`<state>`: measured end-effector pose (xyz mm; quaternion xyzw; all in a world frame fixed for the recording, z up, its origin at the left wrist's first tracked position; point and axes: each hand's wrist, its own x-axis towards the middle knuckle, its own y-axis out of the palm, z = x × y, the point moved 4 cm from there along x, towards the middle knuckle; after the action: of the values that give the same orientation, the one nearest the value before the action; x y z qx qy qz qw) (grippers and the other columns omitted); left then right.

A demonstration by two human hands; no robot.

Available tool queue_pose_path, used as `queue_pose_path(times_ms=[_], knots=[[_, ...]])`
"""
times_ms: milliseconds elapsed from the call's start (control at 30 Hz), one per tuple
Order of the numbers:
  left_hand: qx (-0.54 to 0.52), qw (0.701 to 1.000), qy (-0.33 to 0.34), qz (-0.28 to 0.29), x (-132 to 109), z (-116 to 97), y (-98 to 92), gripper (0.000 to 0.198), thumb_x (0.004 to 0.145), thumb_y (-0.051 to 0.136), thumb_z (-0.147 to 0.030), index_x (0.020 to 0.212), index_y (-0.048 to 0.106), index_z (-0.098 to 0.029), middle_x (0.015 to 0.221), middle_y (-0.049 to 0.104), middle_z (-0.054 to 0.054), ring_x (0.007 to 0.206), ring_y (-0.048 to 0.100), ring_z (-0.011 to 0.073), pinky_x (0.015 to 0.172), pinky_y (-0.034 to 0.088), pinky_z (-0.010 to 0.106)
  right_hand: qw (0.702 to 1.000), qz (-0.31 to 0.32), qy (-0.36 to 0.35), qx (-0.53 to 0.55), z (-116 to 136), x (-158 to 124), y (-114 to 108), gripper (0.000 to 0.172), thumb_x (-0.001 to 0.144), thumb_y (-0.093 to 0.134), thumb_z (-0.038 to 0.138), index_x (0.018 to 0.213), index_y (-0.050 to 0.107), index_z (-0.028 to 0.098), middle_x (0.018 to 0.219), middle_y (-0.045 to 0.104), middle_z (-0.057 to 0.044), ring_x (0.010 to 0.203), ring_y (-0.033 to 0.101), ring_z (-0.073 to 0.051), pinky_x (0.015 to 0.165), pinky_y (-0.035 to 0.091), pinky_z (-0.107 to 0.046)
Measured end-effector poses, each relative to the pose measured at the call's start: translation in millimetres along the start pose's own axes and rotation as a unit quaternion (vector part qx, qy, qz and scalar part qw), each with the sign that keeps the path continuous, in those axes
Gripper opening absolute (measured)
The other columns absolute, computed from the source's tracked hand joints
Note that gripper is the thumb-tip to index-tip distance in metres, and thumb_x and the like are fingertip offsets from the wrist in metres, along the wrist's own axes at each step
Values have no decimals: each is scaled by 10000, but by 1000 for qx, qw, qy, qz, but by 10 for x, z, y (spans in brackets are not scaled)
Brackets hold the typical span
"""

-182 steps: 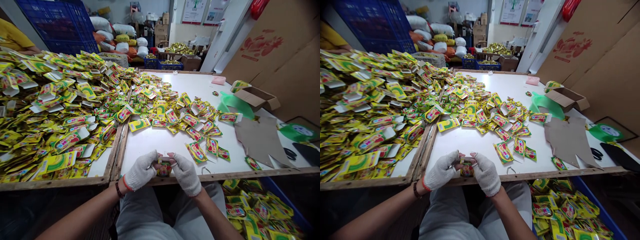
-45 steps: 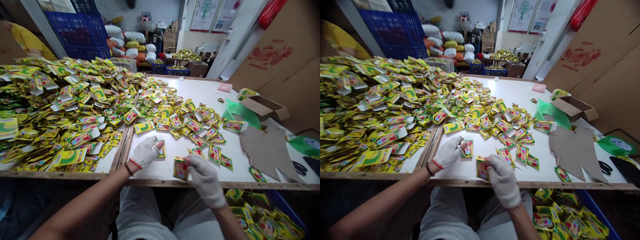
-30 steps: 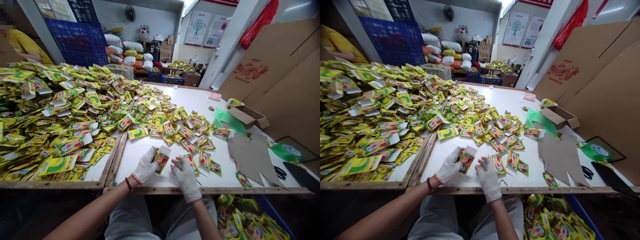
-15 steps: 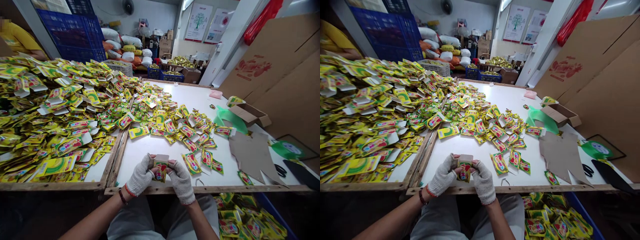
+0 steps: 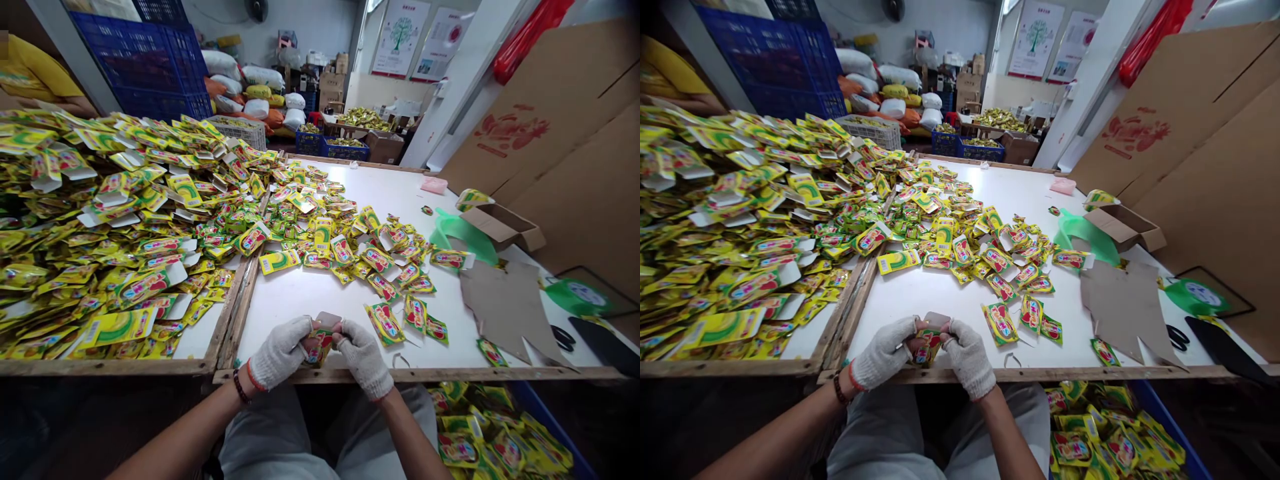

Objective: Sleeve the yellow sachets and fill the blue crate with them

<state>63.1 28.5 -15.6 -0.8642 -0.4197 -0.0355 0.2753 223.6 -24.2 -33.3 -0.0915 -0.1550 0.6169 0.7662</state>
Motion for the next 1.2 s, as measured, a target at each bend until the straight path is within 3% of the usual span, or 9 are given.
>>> queue_pose_path(times_ms=[133,267,367,467,733,867,1033,1100,1200], knots=[[-54,997,-48,1,87,-63,-127,147,792,508,-193,872,618,-137,818,633,41,767,585,151,737,471,265,999,25,-7,34,52,78,50,429,799,517,220,1220,455,164,743,616,11,681,595,-130,646,518,-252],[-167,972,-160,-40,113,12,-176,202,761,543,-196,955,532,-143,841,631,31,751,603,139,681,488,255,993,23,-96,-59,218,100,76,225,800,509,208,982,637,177,932,671,-63,886,620,-189,821,504,-332],[-129,982,-135,-42,93,-26,-179,186,755,528,-157,934,578,-142,876,651,48,813,609,156,751,482,276,982,19,-148,-114,336,71,78,217,807,514,204,960,668,205,959,683,-69,904,628,-198,829,508,-327],[-75,993,-93,-3,68,-118,-182,156,785,515,-189,851,648,-139,880,666,54,826,603,164,777,464,265,981,41,-131,-139,409,68,79,212,845,497,226,946,684,208,932,695,-61,872,639,-188,793,514,-309],[-43,992,-120,26,104,-68,-293,200,812,527,-279,834,654,-126,750,642,29,709,574,141,636,444,220,983,75,-71,-151,502,170,114,167,812,564,260,884,702,198,830,716,-43,745,660,-181,680,524,-278],[-2,998,-47,51,20,-65,-314,224,858,470,-266,837,647,-131,748,621,41,700,555,129,659,435,225,966,93,-152,-185,484,111,163,215,817,507,171,916,698,183,884,705,-72,814,655,-188,753,531,-295],[106,982,143,69,-208,-141,-328,177,850,464,-215,904,611,-133,836,592,87,768,538,149,682,438,243,927,90,-309,-192,391,-187,169,423,798,470,74,1201,561,163,1205,576,-142,1076,575,-204,845,527,-298],[166,965,187,80,-276,-146,-273,159,820,494,-213,910,602,-140,859,594,90,767,538,164,673,443,261,919,85,-330,-200,318,-263,198,489,803,453,45,1268,500,189,1269,526,-138,1140,529,-207,869,519,-305],[230,953,179,84,-249,-106,-197,129,796,495,-190,867,597,-154,813,585,60,718,536,155,636,448,254,929,52,-311,-194,242,-228,257,472,806,440,43,1238,530,210,1194,582,-110,1073,575,-187,860,524,-278]])
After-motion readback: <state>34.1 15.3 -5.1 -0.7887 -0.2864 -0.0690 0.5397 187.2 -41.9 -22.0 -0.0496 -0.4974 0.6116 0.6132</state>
